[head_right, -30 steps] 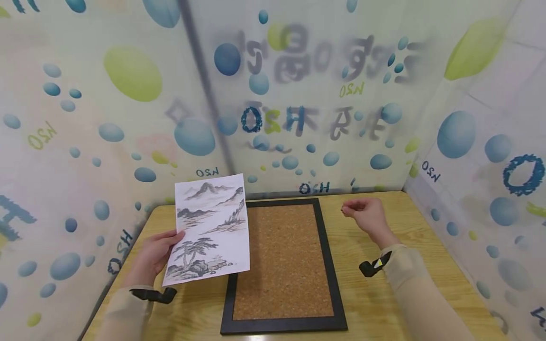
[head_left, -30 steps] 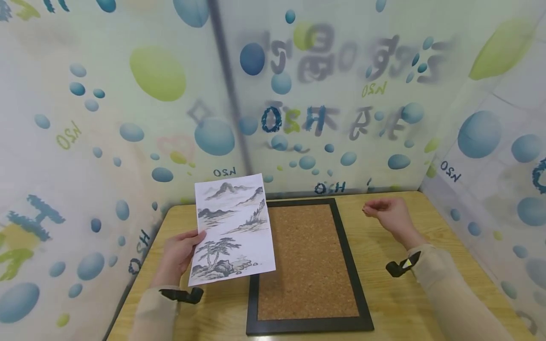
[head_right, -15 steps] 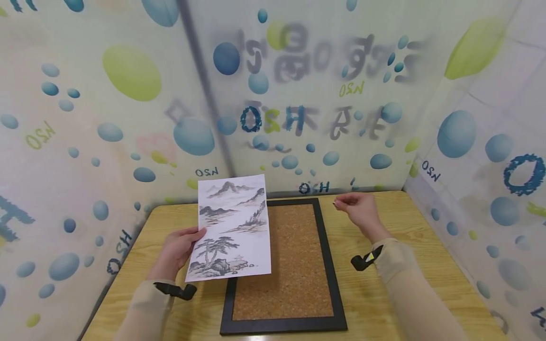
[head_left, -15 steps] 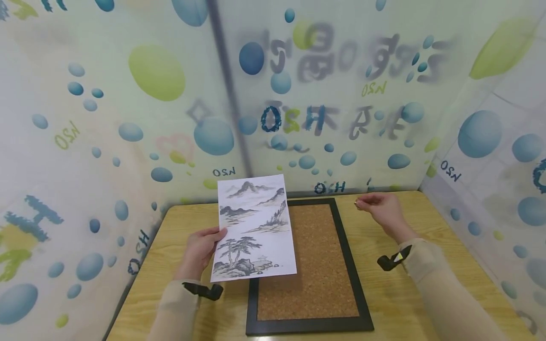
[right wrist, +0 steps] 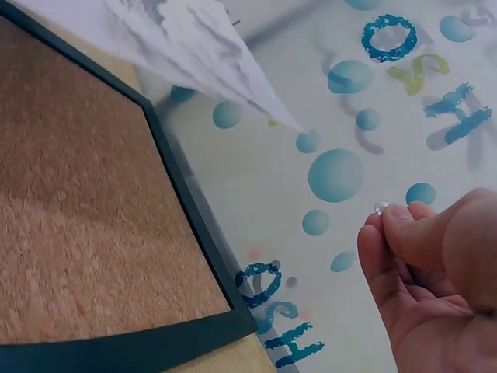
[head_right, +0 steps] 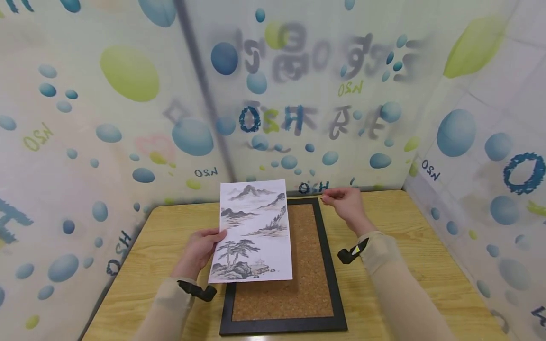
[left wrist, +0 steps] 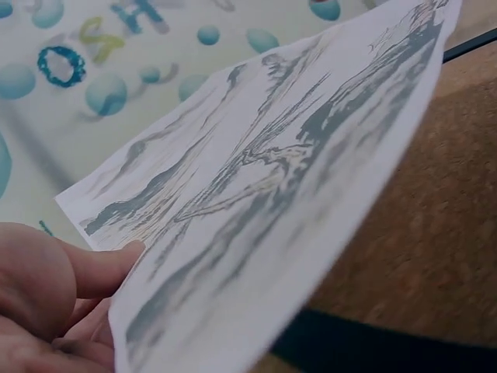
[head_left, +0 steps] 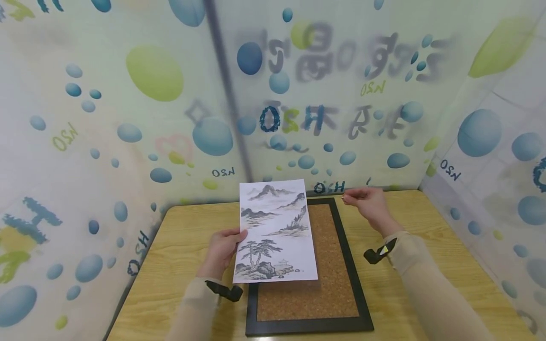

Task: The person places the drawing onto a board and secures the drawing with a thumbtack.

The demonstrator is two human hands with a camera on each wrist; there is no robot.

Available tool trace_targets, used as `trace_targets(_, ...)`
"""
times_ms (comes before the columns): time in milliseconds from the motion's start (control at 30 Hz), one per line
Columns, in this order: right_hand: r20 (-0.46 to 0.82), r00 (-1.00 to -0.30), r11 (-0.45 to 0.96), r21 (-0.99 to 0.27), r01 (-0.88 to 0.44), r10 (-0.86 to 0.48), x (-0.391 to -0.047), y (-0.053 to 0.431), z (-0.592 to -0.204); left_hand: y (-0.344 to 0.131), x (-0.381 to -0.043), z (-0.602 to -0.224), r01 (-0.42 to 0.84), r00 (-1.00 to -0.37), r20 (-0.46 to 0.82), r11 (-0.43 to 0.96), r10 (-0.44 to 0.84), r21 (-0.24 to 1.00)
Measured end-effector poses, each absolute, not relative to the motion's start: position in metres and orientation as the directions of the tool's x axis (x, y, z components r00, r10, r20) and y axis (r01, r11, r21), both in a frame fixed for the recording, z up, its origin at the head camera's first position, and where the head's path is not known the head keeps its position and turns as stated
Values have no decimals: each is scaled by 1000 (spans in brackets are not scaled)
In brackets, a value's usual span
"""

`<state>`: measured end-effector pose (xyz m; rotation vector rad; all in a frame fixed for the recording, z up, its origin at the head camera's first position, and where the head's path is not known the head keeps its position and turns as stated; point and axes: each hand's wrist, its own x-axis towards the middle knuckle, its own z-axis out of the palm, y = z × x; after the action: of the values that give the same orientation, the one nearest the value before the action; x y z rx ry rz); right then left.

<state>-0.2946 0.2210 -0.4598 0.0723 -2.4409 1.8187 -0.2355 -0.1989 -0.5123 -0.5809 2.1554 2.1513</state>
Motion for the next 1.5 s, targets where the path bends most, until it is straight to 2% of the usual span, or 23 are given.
trace_targets(300,47,-998,265,-964,-33,44,-303,208,-468,-165,-231,-527,-315,-924,-295,46,-243,948)
trace_targets(633,49,-997,183,-982,-37,57,-313,192,-474,-144,-226,-532,-388,-895,-357,72,-266,919)
trace_targets(1367,-18,-1000,158,-987,20,13,-323,160,-486,-120,-206,-543,-337,-905,-279,140,-322,931)
trace_targets(1500,-24,-1000,116,-993,24,2,-325,156,-490,-118,-204,-541,-344,-901,-284,142,-327,928)
